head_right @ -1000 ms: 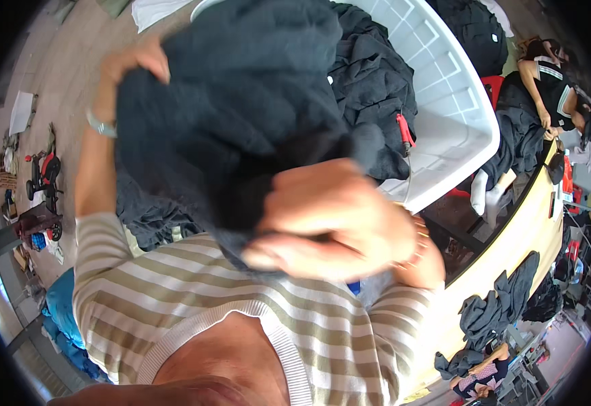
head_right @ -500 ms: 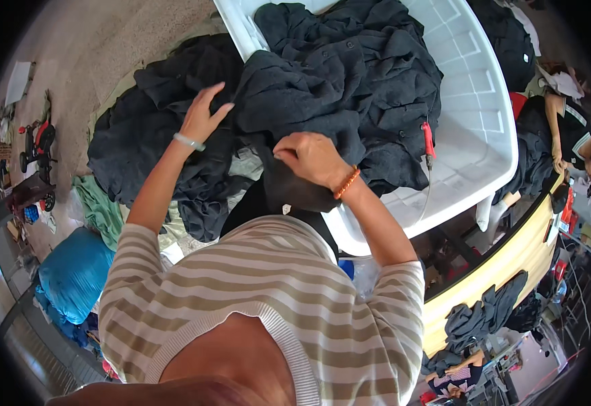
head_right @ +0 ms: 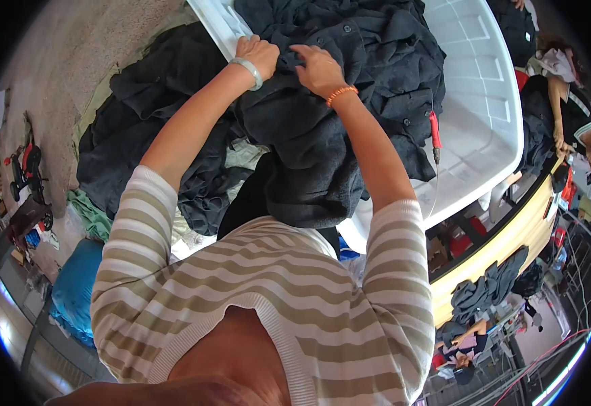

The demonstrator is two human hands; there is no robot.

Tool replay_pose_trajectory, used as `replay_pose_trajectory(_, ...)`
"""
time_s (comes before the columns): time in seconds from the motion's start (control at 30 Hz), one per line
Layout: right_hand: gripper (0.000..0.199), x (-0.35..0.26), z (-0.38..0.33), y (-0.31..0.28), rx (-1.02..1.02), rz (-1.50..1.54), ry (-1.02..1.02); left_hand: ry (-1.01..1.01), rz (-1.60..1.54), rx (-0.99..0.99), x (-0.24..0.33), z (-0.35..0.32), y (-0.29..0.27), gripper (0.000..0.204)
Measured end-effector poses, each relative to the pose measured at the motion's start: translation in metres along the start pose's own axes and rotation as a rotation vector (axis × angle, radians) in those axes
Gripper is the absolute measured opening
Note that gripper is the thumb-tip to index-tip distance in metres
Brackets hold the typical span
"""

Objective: Inspect black garments for loose threads and trim them using thread snips.

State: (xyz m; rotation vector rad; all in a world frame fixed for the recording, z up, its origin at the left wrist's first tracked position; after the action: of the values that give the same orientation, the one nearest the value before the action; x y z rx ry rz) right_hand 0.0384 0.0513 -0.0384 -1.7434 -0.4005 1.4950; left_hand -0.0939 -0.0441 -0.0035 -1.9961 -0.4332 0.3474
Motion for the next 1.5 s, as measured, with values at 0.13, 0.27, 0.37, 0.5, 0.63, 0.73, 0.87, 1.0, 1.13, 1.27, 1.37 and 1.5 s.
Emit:
replay_pose_trajectory(0.13, 0.051, 0.008, 0.018, 0.037, -0.084, -0.127, -0.086, 0.072, -0.011, 0.076, -0.006, -0.003, 0.005, 0.022)
replay_pose_trajectory(0.27, 0.045, 0.015, 0.024, 0.057, -0.116, -0.082, -0.054, 0.111, 0.088, -0.106, 0.002, 0.008, -0.002, 0.021)
replay_pose_trajectory(0.37, 0.028, 0.012, 0.022, 0.057, 0.040, -0.006, -0.066, 0.174, -0.020, 0.156, -0.010, 0.002, 0.009, 0.016)
replay_pose_trajectory(0.5, 0.022, 0.002, 0.022, 0.012, 0.072, 0.233, 0.031, 0.304, -0.656, 0.568, -0.045, -0.041, -0.016, 0.012)
replay_pose_trajectory(0.63, 0.032, 0.016, 0.015, -0.046, 0.238, 0.036, -0.056, 0.256, -0.717, 0.731, -0.073, -0.120, -0.053, 0.016)
replay_pose_trajectory(0.73, 0.027, 0.012, -0.019, -0.102, 0.388, -0.164, -0.072, 0.068, -0.560, 0.850, -0.090, -0.175, -0.056, 0.017)
replay_pose_trajectory(0.87, 0.031, 0.007, -0.078, -0.146, 0.436, -0.422, -0.067, -0.103, -0.420, 0.838, -0.093, -0.230, -0.016, 0.020)
replay_pose_trajectory(1.0, 0.034, 0.060, -0.160, -0.138, 0.201, -0.518, -0.092, 0.007, -0.396, 0.632, -0.041, -0.243, 0.050, 0.017)
replay_pose_trajectory(1.13, 0.045, 0.074, -0.250, -0.091, -0.246, -0.403, 0.101, 0.189, -0.635, 0.257, 0.041, -0.280, 0.096, 0.061)
replay_pose_trajectory(1.27, 0.075, 0.015, -0.312, -0.068, -0.480, 0.393, 0.457, 0.180, -0.722, 0.195, 0.108, -0.289, 0.140, 0.076)
replay_pose_trajectory(1.37, 0.078, -0.009, -0.332, -0.041, -0.243, 0.680, 0.512, 0.112, -0.798, 0.306, 0.128, -0.275, 0.156, 0.060)
replay_pose_trajectory(1.5, 0.038, -0.016, -0.335, -0.031, 0.026, 0.358, 0.413, 0.214, -0.926, 0.383, 0.115, -0.270, 0.125, 0.037)
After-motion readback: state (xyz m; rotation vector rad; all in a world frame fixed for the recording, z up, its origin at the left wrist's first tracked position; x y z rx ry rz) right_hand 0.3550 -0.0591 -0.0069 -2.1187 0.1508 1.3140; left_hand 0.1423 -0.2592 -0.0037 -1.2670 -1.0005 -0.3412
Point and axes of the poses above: each hand's wrist, its own z-axis towards the middle knuckle, its own y-axis out of the palm, x = y × z, the point moved 1 cm from there along z, towards the middle knuckle, and after that the axes turned 3 degrees about -y, right-handed, at the moved point
